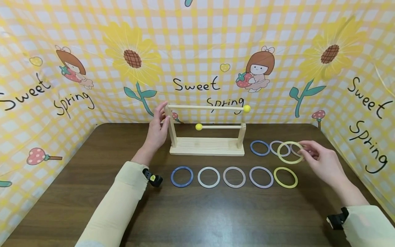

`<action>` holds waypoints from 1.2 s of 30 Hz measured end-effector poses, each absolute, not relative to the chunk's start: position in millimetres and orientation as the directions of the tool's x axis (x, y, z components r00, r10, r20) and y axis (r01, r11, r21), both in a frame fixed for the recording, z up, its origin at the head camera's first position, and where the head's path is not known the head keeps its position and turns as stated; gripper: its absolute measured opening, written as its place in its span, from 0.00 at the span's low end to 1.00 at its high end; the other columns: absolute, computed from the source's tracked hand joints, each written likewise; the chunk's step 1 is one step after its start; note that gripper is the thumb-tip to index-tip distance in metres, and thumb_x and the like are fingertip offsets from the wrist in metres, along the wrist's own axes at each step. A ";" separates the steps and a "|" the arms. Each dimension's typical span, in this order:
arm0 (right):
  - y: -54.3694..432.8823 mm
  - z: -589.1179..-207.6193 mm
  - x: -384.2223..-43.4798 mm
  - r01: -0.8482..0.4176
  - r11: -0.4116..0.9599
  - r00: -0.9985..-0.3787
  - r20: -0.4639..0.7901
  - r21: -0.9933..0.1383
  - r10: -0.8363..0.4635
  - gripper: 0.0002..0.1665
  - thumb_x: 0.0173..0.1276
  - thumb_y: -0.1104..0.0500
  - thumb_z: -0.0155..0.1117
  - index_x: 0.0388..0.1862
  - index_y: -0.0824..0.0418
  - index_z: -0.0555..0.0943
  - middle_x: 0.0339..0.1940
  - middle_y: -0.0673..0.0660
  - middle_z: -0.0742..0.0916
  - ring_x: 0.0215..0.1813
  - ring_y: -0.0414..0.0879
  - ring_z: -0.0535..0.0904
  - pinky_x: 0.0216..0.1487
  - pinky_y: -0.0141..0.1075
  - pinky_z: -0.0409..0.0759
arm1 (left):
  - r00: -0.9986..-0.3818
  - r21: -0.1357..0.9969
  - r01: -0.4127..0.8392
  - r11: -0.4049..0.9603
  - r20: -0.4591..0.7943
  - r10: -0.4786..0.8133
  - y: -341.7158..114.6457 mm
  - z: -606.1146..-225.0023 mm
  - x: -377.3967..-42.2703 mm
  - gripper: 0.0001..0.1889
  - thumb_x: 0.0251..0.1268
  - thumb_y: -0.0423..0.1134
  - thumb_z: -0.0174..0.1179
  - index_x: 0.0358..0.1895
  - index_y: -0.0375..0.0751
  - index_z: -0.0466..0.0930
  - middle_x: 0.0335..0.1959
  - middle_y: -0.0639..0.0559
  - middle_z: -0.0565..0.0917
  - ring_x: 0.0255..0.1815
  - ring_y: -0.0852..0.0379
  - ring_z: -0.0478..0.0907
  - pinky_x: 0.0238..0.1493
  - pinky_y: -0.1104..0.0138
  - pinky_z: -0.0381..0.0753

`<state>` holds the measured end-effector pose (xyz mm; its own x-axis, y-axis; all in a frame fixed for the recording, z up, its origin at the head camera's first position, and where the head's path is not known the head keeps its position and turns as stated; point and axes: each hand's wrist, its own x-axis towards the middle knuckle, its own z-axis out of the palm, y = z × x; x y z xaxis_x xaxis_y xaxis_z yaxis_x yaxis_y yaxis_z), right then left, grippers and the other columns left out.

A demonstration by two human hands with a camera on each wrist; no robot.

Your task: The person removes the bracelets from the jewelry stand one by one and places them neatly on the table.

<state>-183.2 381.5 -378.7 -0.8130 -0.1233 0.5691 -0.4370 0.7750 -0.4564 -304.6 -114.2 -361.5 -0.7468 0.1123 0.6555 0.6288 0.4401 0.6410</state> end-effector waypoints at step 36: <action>444.8 -408.7 -176.1 -0.330 0.905 -0.918 0.316 -0.270 -0.241 0.11 0.60 0.75 0.64 0.42 0.70 0.80 0.22 0.46 0.83 0.21 0.30 0.68 0.19 0.32 0.66 | -0.720 0.628 0.667 0.400 0.682 0.128 -114.4 -363.2 -306.8 0.24 0.77 0.31 0.46 0.72 0.45 0.57 0.60 0.33 0.71 0.56 0.38 0.75 0.48 0.48 0.78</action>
